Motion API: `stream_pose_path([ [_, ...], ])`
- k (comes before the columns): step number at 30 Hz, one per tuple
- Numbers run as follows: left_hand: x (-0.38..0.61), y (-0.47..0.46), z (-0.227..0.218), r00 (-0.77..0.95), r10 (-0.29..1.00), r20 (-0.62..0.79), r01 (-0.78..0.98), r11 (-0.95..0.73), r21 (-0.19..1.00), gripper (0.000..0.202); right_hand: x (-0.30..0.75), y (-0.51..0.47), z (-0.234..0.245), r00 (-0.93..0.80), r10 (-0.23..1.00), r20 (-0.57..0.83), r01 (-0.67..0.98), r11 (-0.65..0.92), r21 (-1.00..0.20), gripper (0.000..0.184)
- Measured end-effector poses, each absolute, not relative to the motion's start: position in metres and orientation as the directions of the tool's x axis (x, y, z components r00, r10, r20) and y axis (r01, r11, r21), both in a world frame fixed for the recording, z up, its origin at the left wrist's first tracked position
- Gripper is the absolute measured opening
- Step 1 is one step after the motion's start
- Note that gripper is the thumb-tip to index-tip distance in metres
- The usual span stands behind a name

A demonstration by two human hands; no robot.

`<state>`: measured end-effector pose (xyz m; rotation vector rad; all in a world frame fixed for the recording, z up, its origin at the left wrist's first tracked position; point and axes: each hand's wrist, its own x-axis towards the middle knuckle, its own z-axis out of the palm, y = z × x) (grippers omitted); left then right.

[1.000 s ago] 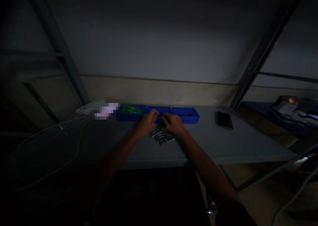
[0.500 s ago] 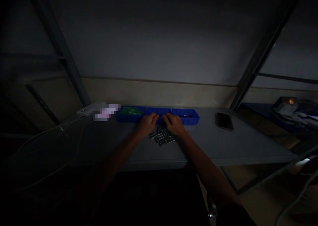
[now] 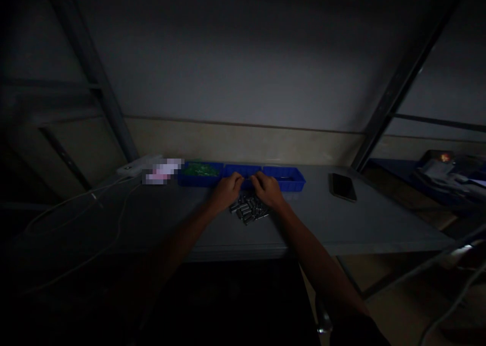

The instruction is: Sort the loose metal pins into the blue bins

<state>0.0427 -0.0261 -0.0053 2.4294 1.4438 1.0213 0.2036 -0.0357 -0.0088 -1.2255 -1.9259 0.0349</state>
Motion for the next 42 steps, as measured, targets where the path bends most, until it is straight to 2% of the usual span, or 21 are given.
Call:
stream_pose_path([
  [5,0.043,-0.029,-0.001,0.306,0.828,0.470,0.739,-0.517,0.431,0.028,0.204,-0.037,-0.007,-0.183,0.747,0.639,0.714,0.548,-0.436,0.028],
  [15,0.042,-0.030,-0.003,0.302,0.775,0.556,0.684,-0.582,0.440,0.022,0.208,-0.032,-0.008,-0.137,0.716,0.685,0.805,0.483,-0.344,0.039],
  [18,0.042,-0.030,-0.004,0.328,0.807,0.491,0.715,-0.552,0.429,0.023,0.223,-0.027,-0.006,0.063,0.712,0.699,0.861,0.315,-0.399,0.042],
  [21,0.044,-0.034,-0.006,0.425,0.835,0.350,0.745,-0.542,0.388,0.021,0.243,-0.024,-0.005,0.347,0.638,0.688,0.849,0.098,-0.519,0.043],
  [23,0.046,-0.037,-0.008,0.461,0.848,0.262,0.776,-0.528,0.345,0.021,0.252,-0.023,-0.006,0.464,0.591,0.660,0.807,0.025,-0.590,0.043],
  [25,0.048,-0.040,-0.010,0.451,0.865,0.220,0.813,-0.500,0.297,0.021,0.255,-0.022,-0.007,0.507,0.576,0.641,0.776,0.018,-0.630,0.047],
  [28,0.050,-0.040,-0.008,0.427,0.885,0.187,0.850,-0.463,0.252,0.021,0.248,-0.022,-0.009,0.475,0.597,0.646,0.773,0.068,-0.631,0.049],
  [35,0.056,-0.032,0.015,0.463,0.884,0.062,0.872,-0.467,0.145,0.019,0.230,-0.025,-0.009,0.245,0.723,0.645,0.817,0.204,-0.539,0.040],
  [42,0.071,-0.022,0.020,0.491,0.871,0.012,0.865,-0.489,0.116,0.022,0.222,-0.029,-0.008,0.144,0.754,0.641,0.829,0.262,-0.494,0.037],
])
